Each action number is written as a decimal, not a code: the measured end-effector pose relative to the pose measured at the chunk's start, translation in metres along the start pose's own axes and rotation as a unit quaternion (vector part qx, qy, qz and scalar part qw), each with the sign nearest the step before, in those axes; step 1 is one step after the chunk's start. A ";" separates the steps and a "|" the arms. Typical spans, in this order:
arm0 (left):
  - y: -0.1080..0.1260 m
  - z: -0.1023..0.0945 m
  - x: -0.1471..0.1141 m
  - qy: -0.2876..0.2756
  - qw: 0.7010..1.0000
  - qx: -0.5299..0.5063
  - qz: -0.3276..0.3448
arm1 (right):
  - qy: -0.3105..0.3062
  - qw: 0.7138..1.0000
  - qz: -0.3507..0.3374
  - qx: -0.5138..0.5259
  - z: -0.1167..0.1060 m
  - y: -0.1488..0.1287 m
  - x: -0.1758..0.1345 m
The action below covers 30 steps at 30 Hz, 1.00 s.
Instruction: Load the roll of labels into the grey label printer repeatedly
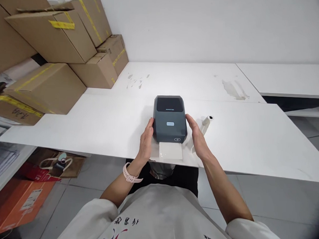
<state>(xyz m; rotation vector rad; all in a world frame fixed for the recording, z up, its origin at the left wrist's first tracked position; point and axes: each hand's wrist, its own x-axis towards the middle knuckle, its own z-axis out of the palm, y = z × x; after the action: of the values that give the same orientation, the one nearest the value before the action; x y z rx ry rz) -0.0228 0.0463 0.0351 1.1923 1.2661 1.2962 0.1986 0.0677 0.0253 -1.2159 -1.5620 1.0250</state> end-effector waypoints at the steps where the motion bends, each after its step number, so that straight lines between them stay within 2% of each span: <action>1: -0.003 0.002 0.000 0.004 1.000 -0.015 -0.003 | -0.012 1.000 0.008 0.021 0.001 0.003 0.000; 4: -0.016 0.007 0.000 0.016 0.999 -0.045 -0.018 | -0.009 0.997 0.037 0.069 0.008 0.008 -0.001; 7: -0.030 0.009 -0.001 0.021 0.999 -0.040 0.001 | 0.011 0.994 0.071 0.087 0.016 0.010 -0.006; 11: -0.039 0.006 -0.001 0.031 0.998 0.009 0.045 | 0.027 0.995 0.050 0.079 0.019 0.012 -0.011; 14: -0.034 0.002 0.004 0.036 0.995 0.051 0.077 | 0.018 0.997 0.025 0.069 0.012 0.009 -0.009; 17: -0.012 -0.001 0.023 0.039 0.990 0.069 0.119 | 0.021 0.999 -0.026 0.030 0.002 -0.008 0.007; 21: 0.028 -0.004 0.073 0.007 0.984 0.039 0.176 | 0.061 0.982 -0.152 -0.093 -0.007 -0.050 0.059; 23: 0.037 -0.007 0.098 -0.008 0.987 0.029 0.156 | 0.091 0.962 -0.203 -0.162 -0.009 -0.065 0.097; 25: 0.033 -0.010 0.114 -0.009 0.993 0.049 0.109 | 0.113 0.940 -0.231 -0.223 -0.012 -0.071 0.139; 27: 0.018 -0.014 0.122 -0.010 0.995 0.084 0.055 | 0.118 0.925 -0.248 -0.261 -0.018 -0.068 0.179; 30: -0.006 -0.017 0.120 -0.042 0.991 0.130 -0.001 | 0.108 0.922 -0.266 -0.259 -0.028 -0.065 0.215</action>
<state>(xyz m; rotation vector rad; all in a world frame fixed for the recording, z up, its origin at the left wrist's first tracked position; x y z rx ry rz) -0.0506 0.1643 0.0330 1.4119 1.4051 1.0893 0.1807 0.2696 0.1269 -1.0917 -1.8977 0.1175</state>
